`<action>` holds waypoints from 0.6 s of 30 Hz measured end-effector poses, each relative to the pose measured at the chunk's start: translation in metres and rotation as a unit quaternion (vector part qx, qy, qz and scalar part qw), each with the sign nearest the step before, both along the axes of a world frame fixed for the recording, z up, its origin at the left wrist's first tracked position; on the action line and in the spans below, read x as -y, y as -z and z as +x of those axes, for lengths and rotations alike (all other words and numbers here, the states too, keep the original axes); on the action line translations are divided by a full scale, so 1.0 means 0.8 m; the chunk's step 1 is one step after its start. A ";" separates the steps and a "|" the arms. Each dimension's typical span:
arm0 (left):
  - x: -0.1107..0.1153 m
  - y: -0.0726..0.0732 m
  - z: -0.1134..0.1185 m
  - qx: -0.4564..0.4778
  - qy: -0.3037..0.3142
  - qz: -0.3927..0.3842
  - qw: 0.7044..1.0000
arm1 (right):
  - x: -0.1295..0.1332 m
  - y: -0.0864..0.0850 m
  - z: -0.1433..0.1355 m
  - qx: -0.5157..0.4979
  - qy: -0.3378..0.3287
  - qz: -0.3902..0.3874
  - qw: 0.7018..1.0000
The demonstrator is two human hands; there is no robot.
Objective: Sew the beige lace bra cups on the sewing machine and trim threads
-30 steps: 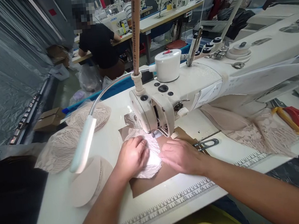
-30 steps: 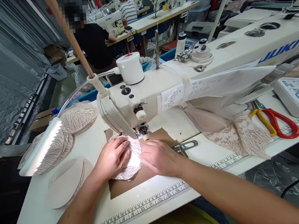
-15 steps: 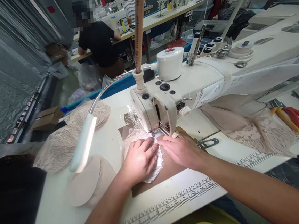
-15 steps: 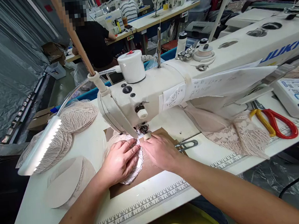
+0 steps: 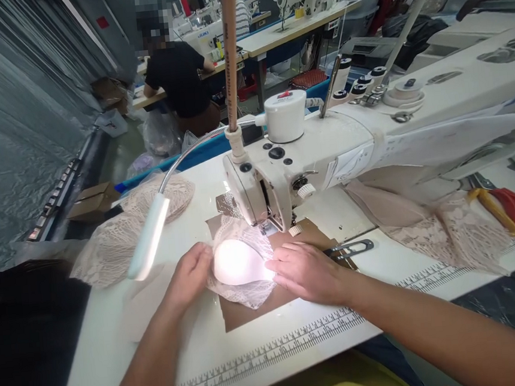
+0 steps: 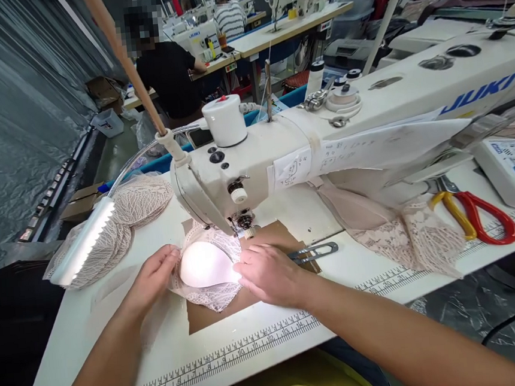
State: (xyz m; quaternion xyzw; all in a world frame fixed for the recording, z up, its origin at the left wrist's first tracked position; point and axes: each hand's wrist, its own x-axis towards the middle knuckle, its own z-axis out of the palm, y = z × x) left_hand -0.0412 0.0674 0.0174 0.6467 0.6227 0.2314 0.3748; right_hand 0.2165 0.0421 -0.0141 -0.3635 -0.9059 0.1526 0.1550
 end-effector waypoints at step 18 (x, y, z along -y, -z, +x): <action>-0.001 0.014 0.026 0.294 -0.013 -0.205 0.933 | -0.011 0.006 0.006 0.022 0.009 0.086 0.996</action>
